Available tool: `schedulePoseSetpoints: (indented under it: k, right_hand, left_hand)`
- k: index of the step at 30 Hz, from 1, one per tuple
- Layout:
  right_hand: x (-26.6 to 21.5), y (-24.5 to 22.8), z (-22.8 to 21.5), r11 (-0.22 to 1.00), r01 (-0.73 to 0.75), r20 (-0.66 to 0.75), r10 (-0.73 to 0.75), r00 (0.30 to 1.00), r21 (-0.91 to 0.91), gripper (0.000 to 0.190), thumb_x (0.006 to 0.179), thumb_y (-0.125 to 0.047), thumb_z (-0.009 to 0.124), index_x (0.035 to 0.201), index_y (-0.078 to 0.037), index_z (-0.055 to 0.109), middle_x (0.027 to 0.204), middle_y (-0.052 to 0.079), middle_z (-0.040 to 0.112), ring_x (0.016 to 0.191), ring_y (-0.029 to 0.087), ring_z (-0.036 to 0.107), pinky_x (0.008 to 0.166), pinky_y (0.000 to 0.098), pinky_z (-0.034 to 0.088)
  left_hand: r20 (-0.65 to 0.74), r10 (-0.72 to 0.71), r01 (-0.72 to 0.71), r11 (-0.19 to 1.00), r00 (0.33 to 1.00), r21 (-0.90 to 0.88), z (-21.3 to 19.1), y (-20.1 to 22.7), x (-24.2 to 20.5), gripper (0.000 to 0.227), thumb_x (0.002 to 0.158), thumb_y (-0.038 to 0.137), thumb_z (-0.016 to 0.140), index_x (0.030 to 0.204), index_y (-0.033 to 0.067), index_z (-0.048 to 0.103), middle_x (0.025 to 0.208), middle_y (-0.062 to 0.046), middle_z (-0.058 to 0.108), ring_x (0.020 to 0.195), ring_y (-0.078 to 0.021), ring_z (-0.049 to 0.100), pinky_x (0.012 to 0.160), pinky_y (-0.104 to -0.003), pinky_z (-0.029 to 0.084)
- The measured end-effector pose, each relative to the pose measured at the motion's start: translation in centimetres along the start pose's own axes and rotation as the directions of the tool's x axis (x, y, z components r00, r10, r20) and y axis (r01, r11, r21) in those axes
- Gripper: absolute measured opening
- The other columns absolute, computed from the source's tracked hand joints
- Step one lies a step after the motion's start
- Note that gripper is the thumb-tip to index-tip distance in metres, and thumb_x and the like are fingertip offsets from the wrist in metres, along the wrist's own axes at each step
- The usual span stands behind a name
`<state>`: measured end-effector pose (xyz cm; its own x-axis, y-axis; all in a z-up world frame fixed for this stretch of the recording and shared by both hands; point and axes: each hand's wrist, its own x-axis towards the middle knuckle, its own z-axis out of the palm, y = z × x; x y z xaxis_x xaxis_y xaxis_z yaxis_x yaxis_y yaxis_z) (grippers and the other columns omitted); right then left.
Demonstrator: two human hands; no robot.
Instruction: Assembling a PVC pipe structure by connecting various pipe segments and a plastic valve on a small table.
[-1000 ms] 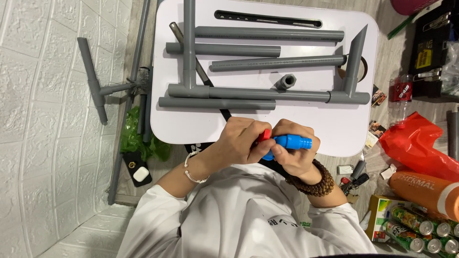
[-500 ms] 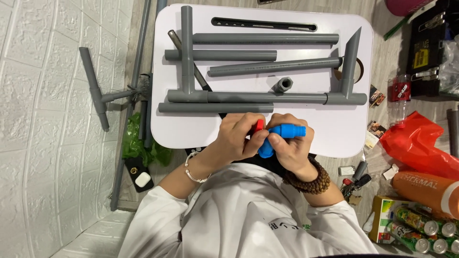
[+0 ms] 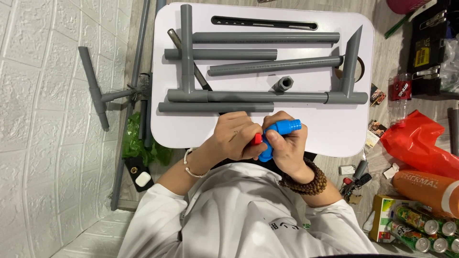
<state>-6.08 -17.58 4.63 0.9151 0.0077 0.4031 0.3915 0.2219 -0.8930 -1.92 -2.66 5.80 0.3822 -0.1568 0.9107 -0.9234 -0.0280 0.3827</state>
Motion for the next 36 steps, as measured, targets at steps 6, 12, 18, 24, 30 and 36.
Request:
schedulePoseSetpoints:
  k: [6,12,18,24,30,36]
  right_hand:
    - [0.6,-0.5,0.4,0.999,-0.023,0.002,0.023,1.0,0.048,0.033,0.102,-0.023,0.067,0.081,0.002,0.064,0.069,0.011,0.054,0.052,0.011,0.043,0.046,0.0262,0.04]
    - [1.6,-4.7,3.1,0.956,-0.194,-0.001,0.199,0.98,0.219,0.034,0.104,-0.023,0.06,0.081,0.002,0.058,0.067,0.008,0.05,0.05,0.009,0.045,0.043,0.0234,0.038]
    - [0.6,-2.1,1.5,0.97,-0.158,-0.029,0.167,0.986,0.185,0.035,0.104,-0.025,0.06,0.082,0.002,0.058,0.068,0.009,0.051,0.051,0.009,0.045,0.043,0.0244,0.039]
    - [0.6,1.0,-0.4,0.981,-0.123,-0.064,0.133,0.989,0.148,0.038,0.104,-0.028,0.06,0.082,0.002,0.058,0.069,0.01,0.052,0.053,0.01,0.046,0.044,0.0256,0.039]
    - [0.9,1.2,-0.9,0.999,-0.032,-0.091,0.035,0.995,0.034,0.039,0.105,-0.029,0.06,0.083,0.003,0.058,0.07,0.01,0.052,0.056,0.012,0.045,0.05,0.027,0.038]
    - [2.3,0.8,-0.1,0.993,0.07,-0.104,-0.079,0.991,-0.093,0.036,0.106,-0.023,0.059,0.083,0.004,0.059,0.061,0.006,0.048,0.049,0.009,0.043,0.046,0.0249,0.035]
  left_hand:
    - [0.055,0.229,-0.232,0.971,0.972,0.062,-0.8,-0.7,1.0,0.038,0.106,0.034,0.061,0.089,0.0009,0.066,0.06,-0.006,0.051,0.046,-0.02,0.045,0.045,-0.03,0.045]
    - [0.115,0.429,-0.443,0.882,0.896,0.163,-1.1,-0.7,4.4,0.036,0.11,0.026,0.05,0.083,0.004,0.062,0.061,-0.005,0.044,0.049,-0.0182,0.04,0.048,-0.026,0.046]
    - [0.245,0.527,-0.57,0.806,0.814,0.161,-1.5,-1.2,6.1,0.041,0.11,0.026,0.034,0.084,0.0098,0.061,0.063,-0.004,0.046,0.05,-0.0171,0.043,0.052,-0.027,0.048]
    - [0.269,0.46,-0.521,0.821,0.846,0.235,-1.5,-1.1,6.8,0.043,0.112,0.033,0.036,0.082,0.013,0.06,0.062,-0.001,0.044,0.049,-0.0154,0.041,0.051,-0.026,0.046]
    - [0.251,0.218,-0.274,0.937,0.943,0.217,-1.2,-0.9,3.6,0.053,0.113,0.045,0.035,0.083,0.0096,0.061,0.065,-0.002,0.046,0.048,-0.0179,0.047,0.049,-0.029,0.046]
    - [0.172,-0.067,0.02,0.965,0.983,0.26,0.1,-2.1,0.0,0.058,0.11,0.056,0.036,0.083,0.0112,0.061,0.058,0.002,0.041,0.041,-0.0165,0.049,0.045,-0.026,0.05]
